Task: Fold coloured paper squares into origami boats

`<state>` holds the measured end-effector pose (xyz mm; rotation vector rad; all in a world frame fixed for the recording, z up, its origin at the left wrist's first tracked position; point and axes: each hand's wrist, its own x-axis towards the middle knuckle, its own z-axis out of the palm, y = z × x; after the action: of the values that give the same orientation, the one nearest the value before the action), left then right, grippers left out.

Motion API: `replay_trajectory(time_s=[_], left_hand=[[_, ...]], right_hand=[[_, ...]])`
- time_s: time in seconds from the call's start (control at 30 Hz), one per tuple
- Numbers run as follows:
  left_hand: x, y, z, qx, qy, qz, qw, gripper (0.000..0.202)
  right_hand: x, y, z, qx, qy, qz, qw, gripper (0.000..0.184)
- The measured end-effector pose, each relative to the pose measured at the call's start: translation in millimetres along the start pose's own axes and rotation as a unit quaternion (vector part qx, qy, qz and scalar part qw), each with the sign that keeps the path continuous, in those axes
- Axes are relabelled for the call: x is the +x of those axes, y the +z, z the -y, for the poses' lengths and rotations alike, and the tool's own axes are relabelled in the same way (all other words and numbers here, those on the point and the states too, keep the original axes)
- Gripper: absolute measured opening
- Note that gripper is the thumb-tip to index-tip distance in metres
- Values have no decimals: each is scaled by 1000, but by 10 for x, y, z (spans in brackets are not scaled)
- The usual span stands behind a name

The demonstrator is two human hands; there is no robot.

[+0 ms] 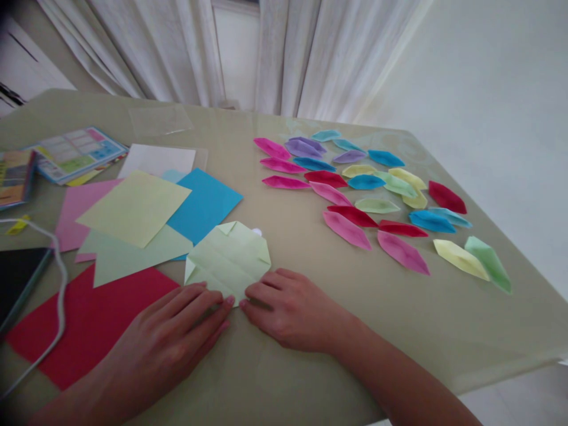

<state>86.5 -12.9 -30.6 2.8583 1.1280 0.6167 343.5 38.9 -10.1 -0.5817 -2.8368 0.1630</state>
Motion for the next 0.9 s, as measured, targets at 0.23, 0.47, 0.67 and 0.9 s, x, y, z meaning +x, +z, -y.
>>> replay_trajectory(time_s=[0.23,0.47,0.67,0.9], left_hand=[[-6,-50,-27,38,29,11,999,28],[-63,-81,-118,62,35,38,997,35],[-39,-142,-123,54,18,23,998,38],[12,-273,302,-2,-44,-66,997,26]], right_hand=[[32,-31,83,-1,21,5,1000,17],[38,-57,105,13,33,22,999,18],[28,-46,132,19,55,26,998,15],[12,9,49,10,38,1,999,23]])
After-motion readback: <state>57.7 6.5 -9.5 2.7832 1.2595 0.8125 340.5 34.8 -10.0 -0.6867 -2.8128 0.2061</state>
